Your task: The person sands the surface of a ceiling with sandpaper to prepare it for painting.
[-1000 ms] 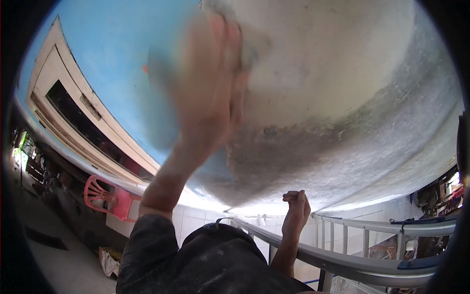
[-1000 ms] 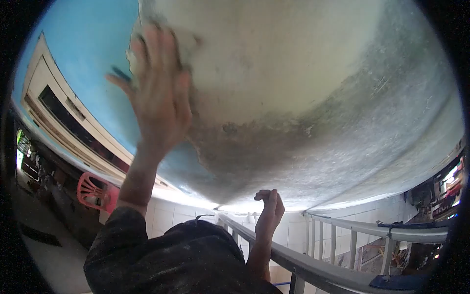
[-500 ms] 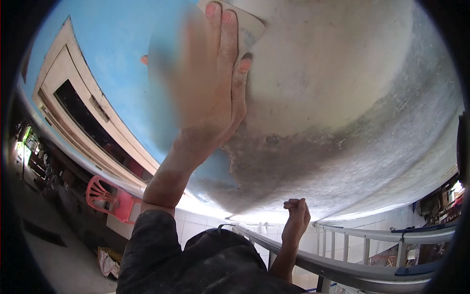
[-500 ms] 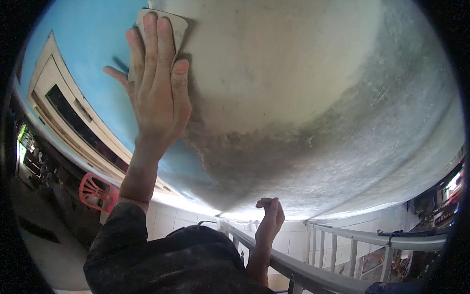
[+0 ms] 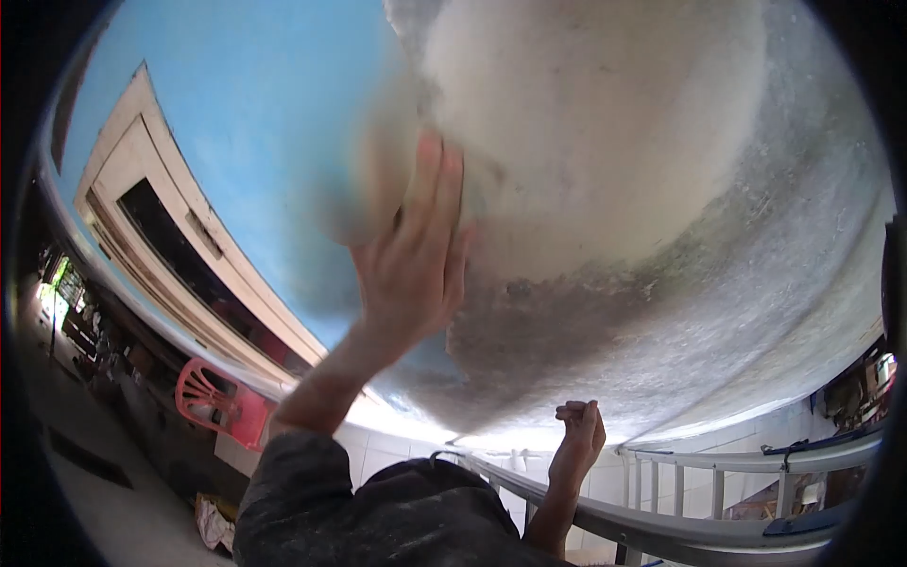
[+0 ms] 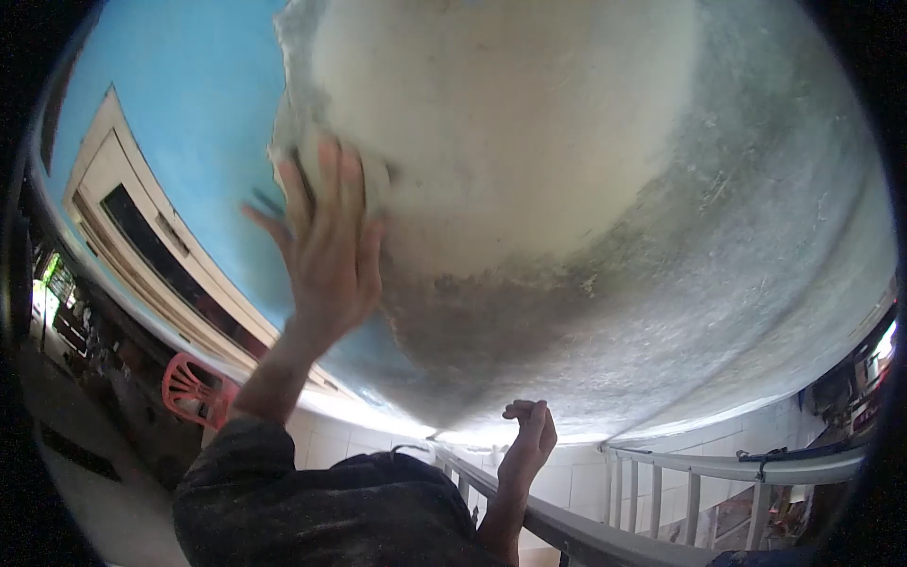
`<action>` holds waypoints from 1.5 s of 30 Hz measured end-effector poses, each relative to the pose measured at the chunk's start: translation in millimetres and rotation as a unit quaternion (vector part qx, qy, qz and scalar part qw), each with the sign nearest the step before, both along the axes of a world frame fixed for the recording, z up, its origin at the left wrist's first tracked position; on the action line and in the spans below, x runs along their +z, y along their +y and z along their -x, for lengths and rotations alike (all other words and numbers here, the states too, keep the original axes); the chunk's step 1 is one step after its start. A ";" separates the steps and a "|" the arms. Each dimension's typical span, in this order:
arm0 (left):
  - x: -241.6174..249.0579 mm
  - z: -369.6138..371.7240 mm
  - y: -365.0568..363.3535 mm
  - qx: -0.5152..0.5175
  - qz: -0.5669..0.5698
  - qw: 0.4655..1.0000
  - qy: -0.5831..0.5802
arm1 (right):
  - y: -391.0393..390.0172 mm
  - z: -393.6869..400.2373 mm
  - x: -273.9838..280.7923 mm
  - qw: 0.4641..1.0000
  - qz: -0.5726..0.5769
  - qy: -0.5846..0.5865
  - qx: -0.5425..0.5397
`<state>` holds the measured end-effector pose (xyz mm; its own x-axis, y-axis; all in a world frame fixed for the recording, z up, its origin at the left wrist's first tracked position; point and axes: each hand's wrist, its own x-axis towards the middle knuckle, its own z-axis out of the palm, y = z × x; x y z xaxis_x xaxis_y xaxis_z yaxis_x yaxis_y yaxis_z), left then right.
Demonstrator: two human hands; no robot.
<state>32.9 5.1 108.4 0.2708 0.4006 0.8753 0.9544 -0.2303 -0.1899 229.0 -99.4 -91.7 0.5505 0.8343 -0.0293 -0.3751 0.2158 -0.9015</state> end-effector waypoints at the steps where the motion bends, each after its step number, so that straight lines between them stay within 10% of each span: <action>1: -22.5 5.4 6.5 -0.011 -0.012 1.000 0.010 | -0.1 -1.2 0.3 1.000 -0.002 0.006 0.009; 7: 71.8 8.9 13.7 0.040 -0.112 0.993 0.015 | 0.6 -0.2 2.1 0.999 0.002 -0.017 0.042; 14: -15.6 5.7 19.0 -0.015 -0.057 0.998 0.039 | 0.2 -2.8 -1.4 1.000 0.008 -0.021 0.007; 21: 44.1 4.2 18.5 0.034 -0.088 0.996 -0.002 | 1.0 0.1 2.0 0.999 0.018 -0.017 0.033; 27: -90.8 -1.9 17.6 -0.071 -0.037 0.996 0.034 | 1.2 -2.5 -5.4 0.999 0.008 -0.031 0.011; 35: 13.1 -18.1 17.8 -0.070 -0.047 0.996 0.006 | 0.2 0.4 -2.2 0.999 0.011 -0.020 0.032; 41: -92.0 -15.6 10.6 -0.093 -0.019 0.995 -0.015 | -5.9 -1.5 -1.8 1.000 -0.003 0.007 0.013; 45: -54.8 -22.1 17.1 -0.087 -0.054 0.995 -0.005 | -4.5 0.3 -2.1 1.000 -0.002 0.017 0.024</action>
